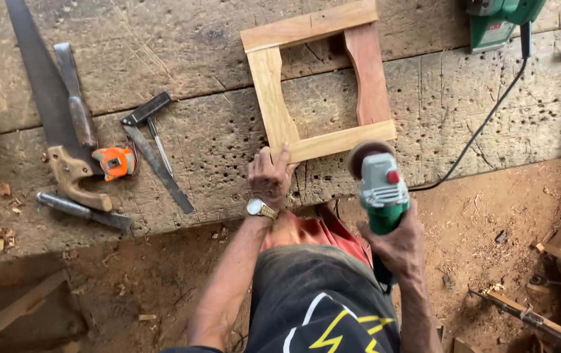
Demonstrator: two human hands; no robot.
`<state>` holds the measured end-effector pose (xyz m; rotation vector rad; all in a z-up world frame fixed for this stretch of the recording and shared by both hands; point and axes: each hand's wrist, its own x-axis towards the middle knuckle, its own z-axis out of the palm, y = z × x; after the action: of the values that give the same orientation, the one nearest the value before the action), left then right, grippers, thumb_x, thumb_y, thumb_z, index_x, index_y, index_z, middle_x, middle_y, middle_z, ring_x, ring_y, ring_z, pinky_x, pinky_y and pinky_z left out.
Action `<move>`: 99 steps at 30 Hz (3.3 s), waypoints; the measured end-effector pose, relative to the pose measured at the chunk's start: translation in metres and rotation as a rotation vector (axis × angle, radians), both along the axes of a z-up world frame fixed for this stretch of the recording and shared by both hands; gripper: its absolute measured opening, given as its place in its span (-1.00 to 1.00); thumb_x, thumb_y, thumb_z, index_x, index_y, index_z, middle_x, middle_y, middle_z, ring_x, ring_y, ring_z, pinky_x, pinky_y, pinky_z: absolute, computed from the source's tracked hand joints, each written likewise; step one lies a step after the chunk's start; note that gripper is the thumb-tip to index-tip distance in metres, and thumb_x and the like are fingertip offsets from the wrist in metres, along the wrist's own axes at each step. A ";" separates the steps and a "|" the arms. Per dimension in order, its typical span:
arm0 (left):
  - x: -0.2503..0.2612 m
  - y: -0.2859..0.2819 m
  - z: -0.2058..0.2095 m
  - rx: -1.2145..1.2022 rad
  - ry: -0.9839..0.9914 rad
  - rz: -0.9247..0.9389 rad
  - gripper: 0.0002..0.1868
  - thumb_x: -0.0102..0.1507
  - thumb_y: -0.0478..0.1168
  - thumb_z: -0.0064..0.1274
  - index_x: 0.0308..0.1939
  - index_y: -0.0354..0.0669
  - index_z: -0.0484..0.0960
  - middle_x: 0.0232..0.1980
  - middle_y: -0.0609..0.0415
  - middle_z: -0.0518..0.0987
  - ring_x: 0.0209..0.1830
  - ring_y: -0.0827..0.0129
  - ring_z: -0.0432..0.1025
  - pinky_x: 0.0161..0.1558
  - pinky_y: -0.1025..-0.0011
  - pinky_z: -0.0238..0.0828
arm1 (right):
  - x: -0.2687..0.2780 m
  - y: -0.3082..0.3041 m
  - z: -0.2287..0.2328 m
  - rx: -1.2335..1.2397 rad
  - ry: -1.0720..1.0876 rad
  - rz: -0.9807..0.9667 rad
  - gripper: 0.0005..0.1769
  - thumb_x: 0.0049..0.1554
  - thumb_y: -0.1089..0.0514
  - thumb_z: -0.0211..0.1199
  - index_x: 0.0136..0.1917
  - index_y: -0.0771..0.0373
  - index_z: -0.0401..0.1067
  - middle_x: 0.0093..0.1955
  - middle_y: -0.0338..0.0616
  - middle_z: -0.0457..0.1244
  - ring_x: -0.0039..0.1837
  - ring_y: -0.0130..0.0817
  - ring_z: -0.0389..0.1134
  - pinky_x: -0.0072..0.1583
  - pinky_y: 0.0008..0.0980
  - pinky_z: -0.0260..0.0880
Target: The person uses a green angle grinder with a sanding disc to smooth the edges and surfaces of a wooden frame on a workbench. They rotate the frame to access different sides and later use a green electric planer on the wood.
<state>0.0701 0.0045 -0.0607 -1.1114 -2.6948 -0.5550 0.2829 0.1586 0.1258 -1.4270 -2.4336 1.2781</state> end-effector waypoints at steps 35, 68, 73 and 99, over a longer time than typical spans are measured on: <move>-0.013 -0.100 0.186 0.382 -0.410 -0.870 -0.56 0.22 -0.36 0.21 0.18 0.01 0.61 0.15 -0.23 0.59 0.08 0.00 0.59 0.03 0.25 0.64 | -0.110 -0.065 0.004 -0.729 0.965 -0.436 -0.59 0.09 0.18 0.36 0.11 0.42 0.32 -0.11 -0.02 0.32 -0.11 -0.20 0.44 -0.04 -0.21 0.55; -0.095 -0.150 0.062 -0.049 -0.642 0.707 -0.48 -0.10 0.09 0.42 -0.23 -0.11 0.63 -0.34 -0.02 0.68 -0.36 0.09 0.59 -0.25 0.08 0.53 | -0.096 0.068 -0.137 0.656 -0.222 0.775 -0.21 0.00 0.35 0.23 0.51 0.22 0.19 0.38 0.08 0.20 0.35 -0.10 0.25 0.39 -0.11 0.25; -0.082 -0.120 0.074 -0.096 -0.467 0.781 -0.35 -0.12 0.28 0.48 -0.29 -0.15 0.65 -0.34 -0.13 0.66 -0.33 -0.07 0.56 -0.27 -0.03 0.46 | -0.076 0.169 -0.119 0.639 -0.300 0.912 -0.13 -0.05 0.47 0.22 0.51 0.08 0.24 0.45 -0.10 0.18 0.40 -0.21 0.23 0.46 -0.24 0.20; 0.001 0.138 0.058 0.022 -0.446 0.376 -0.69 0.36 -0.10 0.15 -0.02 -0.33 0.67 -0.30 -0.12 0.59 -0.33 0.12 0.50 -0.27 0.15 0.43 | -0.057 0.280 -0.100 -0.165 0.223 -0.063 -0.36 0.02 -0.17 0.55 0.11 0.30 0.39 -0.07 -0.26 0.21 -0.12 -0.51 0.24 -0.11 -0.47 0.39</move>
<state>0.0707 0.1426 -0.0030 -0.4880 -3.1491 -0.8401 0.2256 0.4383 0.0254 -1.3025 -2.1687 1.5611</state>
